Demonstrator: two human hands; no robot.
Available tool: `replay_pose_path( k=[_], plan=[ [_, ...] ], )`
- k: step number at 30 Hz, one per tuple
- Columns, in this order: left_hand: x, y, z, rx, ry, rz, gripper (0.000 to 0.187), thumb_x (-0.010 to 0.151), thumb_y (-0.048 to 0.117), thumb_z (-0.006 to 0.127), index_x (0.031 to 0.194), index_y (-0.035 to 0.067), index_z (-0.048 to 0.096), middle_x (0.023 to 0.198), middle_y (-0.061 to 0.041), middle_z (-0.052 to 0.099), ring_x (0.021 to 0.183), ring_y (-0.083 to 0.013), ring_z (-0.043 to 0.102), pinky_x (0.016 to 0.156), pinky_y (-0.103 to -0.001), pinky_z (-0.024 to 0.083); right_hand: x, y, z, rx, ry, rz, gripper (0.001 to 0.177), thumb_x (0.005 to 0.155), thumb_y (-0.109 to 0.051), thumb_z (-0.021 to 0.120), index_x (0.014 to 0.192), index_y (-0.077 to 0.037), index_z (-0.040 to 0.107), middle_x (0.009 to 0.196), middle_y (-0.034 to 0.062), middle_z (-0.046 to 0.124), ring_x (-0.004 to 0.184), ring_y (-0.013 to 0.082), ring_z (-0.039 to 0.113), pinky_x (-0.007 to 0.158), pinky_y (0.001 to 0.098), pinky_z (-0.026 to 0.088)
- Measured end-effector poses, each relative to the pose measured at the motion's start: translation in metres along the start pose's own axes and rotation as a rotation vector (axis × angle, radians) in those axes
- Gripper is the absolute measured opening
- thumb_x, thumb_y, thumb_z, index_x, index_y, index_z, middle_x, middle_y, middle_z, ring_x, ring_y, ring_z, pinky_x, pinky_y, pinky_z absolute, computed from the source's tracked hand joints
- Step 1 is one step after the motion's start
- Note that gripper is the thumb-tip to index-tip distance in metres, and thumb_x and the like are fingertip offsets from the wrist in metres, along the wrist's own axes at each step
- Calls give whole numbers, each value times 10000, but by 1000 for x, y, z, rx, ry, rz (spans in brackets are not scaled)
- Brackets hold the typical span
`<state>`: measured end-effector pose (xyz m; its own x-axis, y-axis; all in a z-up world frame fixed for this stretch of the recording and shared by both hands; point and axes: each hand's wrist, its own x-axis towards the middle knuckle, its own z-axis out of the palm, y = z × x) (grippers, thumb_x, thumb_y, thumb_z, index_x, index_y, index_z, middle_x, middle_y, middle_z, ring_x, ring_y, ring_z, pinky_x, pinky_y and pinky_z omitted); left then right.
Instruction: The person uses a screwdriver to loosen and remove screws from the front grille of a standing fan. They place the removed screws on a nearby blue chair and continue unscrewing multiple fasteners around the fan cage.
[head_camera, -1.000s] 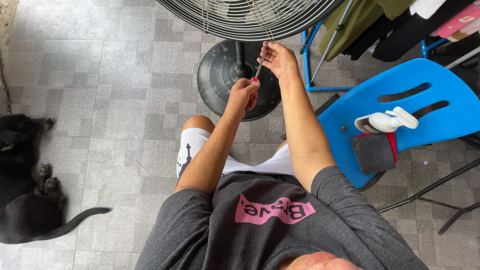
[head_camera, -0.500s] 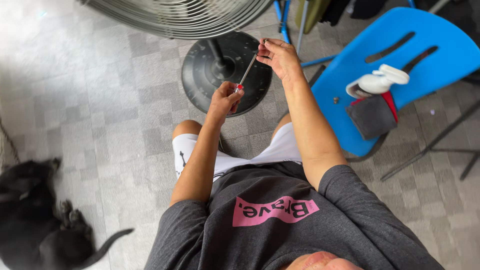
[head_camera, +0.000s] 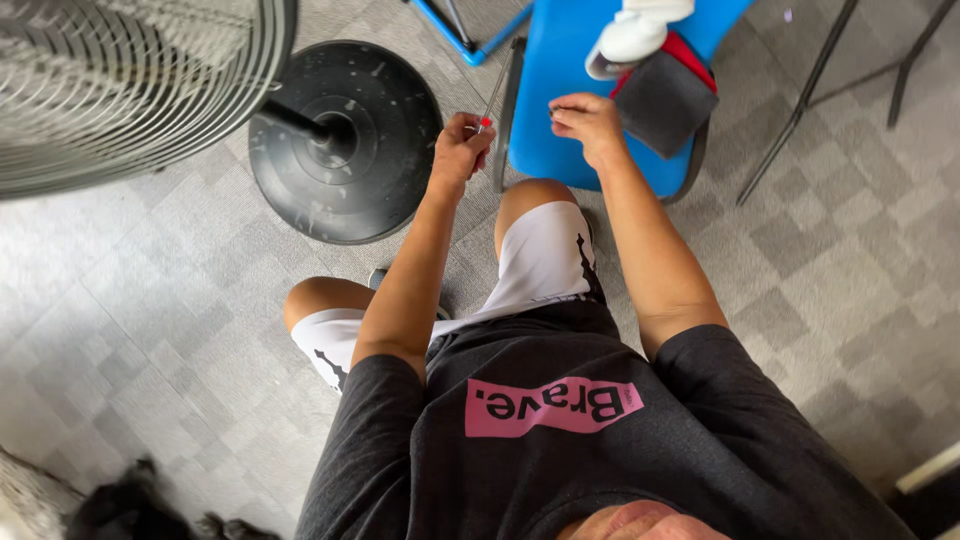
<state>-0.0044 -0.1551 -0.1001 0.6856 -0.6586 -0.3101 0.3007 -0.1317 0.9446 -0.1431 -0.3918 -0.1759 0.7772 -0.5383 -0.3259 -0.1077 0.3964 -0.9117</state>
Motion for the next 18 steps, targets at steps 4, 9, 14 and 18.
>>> replay_pose_path(
  k=[4,9,14,18],
  plan=[
    [41,-52,26,61,-21,-73,290,834,143,756,1050,-5,634,656,-44,625,466,-93,519,397,-261,359,-3,65,-62,-173,221,-19,133,874,7,748,1005,4,771,894,76,751,769,149,714,673,268,616],
    [66,-99,44,193,-11,-197,333,778,195,762,1039,14,662,664,-36,648,454,-95,550,386,-261,398,12,93,-82,-725,414,-298,121,836,-36,782,956,-44,800,849,98,774,728,177,740,682,315,586],
    [73,-125,62,264,11,-216,324,767,196,761,1011,0,674,647,-56,664,422,-119,580,380,-278,465,38,93,-74,-907,411,-489,113,784,-17,782,888,-59,787,844,139,722,781,287,711,733,400,575],
    [75,-127,77,274,41,-259,329,768,203,765,1006,-6,676,639,-58,664,416,-125,587,375,-291,455,43,86,-68,-1010,397,-460,104,787,-32,791,883,-72,784,857,135,716,799,316,697,754,431,565]
  ],
)
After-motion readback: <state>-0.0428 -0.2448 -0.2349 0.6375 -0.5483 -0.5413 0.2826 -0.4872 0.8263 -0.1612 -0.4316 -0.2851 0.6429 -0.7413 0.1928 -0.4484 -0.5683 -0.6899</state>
